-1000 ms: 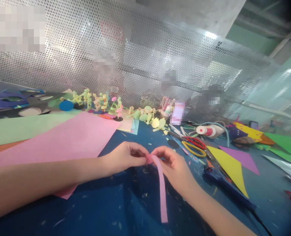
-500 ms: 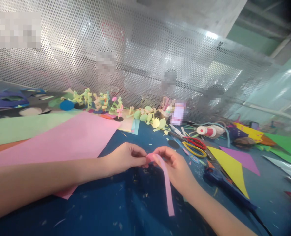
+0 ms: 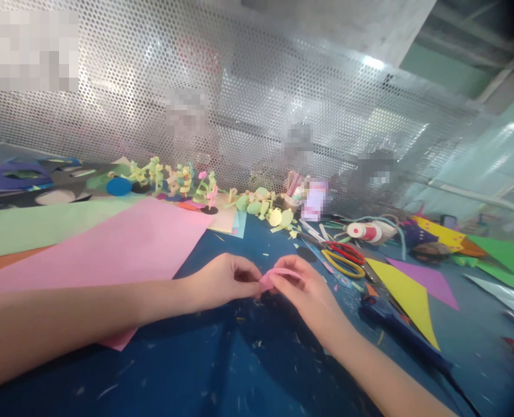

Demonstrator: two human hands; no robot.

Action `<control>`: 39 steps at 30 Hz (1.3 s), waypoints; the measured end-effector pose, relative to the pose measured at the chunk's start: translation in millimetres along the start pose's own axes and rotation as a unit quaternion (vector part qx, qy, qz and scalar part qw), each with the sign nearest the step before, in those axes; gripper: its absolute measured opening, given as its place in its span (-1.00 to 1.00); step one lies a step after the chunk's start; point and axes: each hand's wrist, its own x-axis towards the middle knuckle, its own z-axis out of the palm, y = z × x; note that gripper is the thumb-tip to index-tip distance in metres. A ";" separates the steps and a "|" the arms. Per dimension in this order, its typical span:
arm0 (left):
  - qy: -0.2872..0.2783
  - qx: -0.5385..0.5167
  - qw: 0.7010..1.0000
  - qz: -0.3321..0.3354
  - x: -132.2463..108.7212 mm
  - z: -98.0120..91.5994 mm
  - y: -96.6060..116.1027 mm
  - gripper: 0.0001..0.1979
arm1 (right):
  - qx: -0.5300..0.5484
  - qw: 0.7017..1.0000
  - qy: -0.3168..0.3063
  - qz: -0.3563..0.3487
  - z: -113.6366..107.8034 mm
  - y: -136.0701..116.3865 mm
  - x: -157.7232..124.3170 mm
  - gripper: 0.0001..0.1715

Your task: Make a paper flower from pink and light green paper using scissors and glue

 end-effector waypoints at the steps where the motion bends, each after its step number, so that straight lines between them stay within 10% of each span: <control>1: -0.003 -0.002 1.000 0.001 -0.1 0.2 -0.4 -0.71 | 0.011 1.000 0.004 0.004 0.1 0.5 0.2 -0.83; 39: 0.017 -0.059 0.998 0.002 -2.4 0.9 4.4 -0.76 | -0.149 0.977 0.150 -0.025 0.8 10.1 0.2 -0.60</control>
